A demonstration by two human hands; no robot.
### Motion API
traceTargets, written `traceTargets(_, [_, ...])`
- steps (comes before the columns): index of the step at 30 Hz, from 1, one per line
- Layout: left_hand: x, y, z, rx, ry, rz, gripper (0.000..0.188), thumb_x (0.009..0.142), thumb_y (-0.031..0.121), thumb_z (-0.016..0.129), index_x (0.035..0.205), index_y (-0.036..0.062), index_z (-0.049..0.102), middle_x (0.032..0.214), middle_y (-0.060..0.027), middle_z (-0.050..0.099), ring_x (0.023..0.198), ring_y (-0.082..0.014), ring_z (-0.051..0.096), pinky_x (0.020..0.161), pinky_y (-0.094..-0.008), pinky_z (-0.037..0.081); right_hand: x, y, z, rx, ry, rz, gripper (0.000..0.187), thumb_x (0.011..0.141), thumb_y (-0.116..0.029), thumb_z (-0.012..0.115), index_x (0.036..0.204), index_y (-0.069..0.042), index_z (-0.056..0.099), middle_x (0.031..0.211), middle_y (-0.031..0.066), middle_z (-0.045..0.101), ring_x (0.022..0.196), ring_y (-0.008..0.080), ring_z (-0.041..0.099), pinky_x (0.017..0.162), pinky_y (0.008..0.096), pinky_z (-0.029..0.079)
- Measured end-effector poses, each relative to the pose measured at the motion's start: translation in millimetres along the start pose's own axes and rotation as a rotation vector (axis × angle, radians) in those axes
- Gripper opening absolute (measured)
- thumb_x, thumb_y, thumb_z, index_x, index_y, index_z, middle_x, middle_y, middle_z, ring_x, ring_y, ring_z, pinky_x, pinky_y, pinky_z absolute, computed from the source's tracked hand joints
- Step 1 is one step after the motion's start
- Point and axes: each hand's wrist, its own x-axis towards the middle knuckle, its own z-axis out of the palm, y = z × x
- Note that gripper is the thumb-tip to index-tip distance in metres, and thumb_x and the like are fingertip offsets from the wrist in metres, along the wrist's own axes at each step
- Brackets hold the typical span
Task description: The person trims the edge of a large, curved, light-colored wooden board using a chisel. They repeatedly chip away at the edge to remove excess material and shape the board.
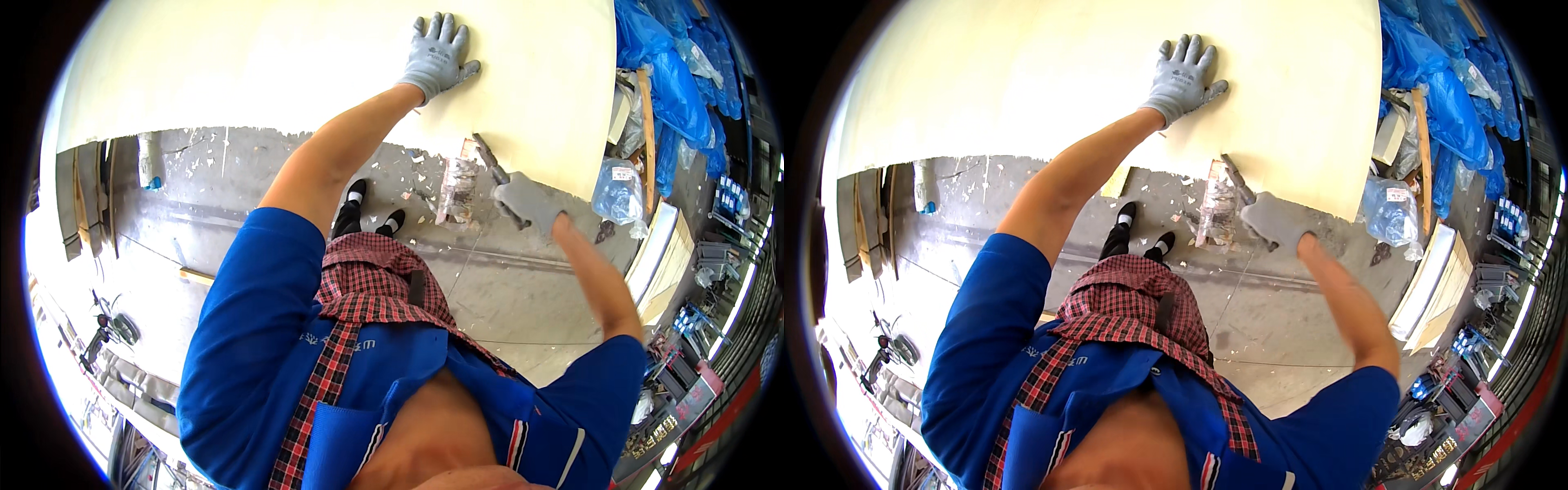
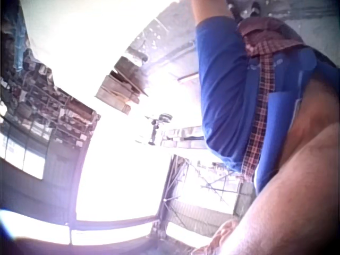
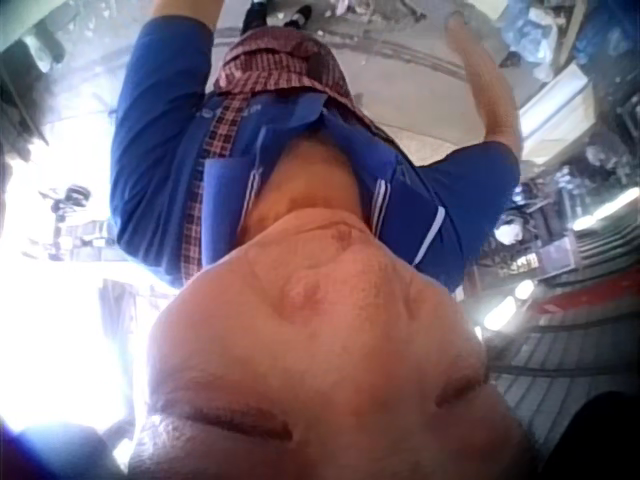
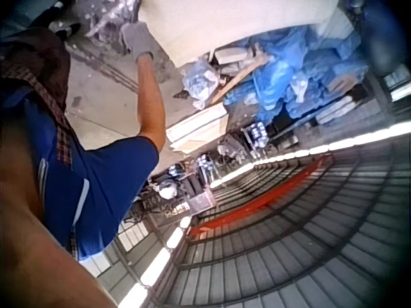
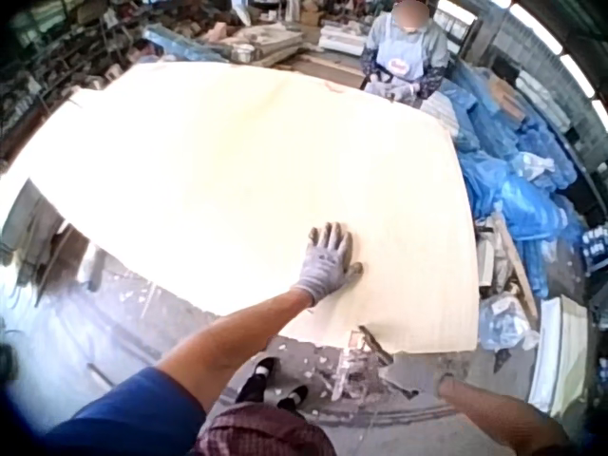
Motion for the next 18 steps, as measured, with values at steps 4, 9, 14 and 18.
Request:
traceTargets(4, [0.1, -0.7, -0.3, -0.017, 0.016, 0.004, 0.075, 0.091, 0.064, 0.034, 0.142, 0.0092, 0.037, 0.148, -0.0191, 0.034, 0.139, -0.0343, 0.028, 0.111, -0.0534, 0.018, -20.7, -28.3, -15.9, -0.536, 0.274, -0.053, 0.028, 0.077, -0.018, 0.051, 0.085, 0.003, 0.068, 0.08, 0.0261, 0.066, 0.073, 0.0411, 0.066, 0.071, 0.0464, 0.051])
traceTargets(9, [2.0, -0.1, 4.4, -0.019, 0.014, -0.005, 0.077, 0.09, 0.065, 0.034, 0.143, 0.0094, 0.036, 0.149, -0.0193, 0.032, 0.14, -0.0342, 0.027, 0.112, -0.0537, 0.016, -14.8, -15.7, -5.8, -0.636, 0.381, -0.121, 0.026, 0.08, -0.019, 0.051, 0.079, 0.002, 0.065, 0.076, 0.0219, 0.066, 0.071, 0.0363, 0.066, 0.068, 0.0447, 0.051])
traceTargets(14, [4.0, 1.0, 9.0, -0.041, 0.039, -0.005, 0.077, 0.089, 0.065, 0.036, 0.143, 0.0096, 0.036, 0.149, -0.0202, 0.031, 0.14, -0.0352, 0.025, 0.113, -0.0545, 0.015, 8.0, 19.6, 23.9, 0.667, -0.23, -0.114, 0.019, 0.09, -0.019, 0.05, 0.09, -0.002, 0.058, 0.071, 0.0035, 0.058, 0.06, 0.0155, 0.058, 0.055, 0.0322, 0.048])
traceTargets(18, [2.1, 8.1, -15.5, -0.023, 0.024, 0.044, 0.074, 0.09, 0.063, 0.039, 0.14, 0.0084, 0.039, 0.145, -0.0208, 0.036, 0.137, -0.0355, 0.028, 0.11, -0.0553, 0.019, 16.9, 8.2, 109.6, 2.308, -1.258, -0.543, 0.015, 0.092, -0.016, 0.05, 0.096, -0.002, 0.054, 0.076, -0.0014, 0.052, 0.055, 0.0096, 0.05, 0.044, 0.0273, 0.042])
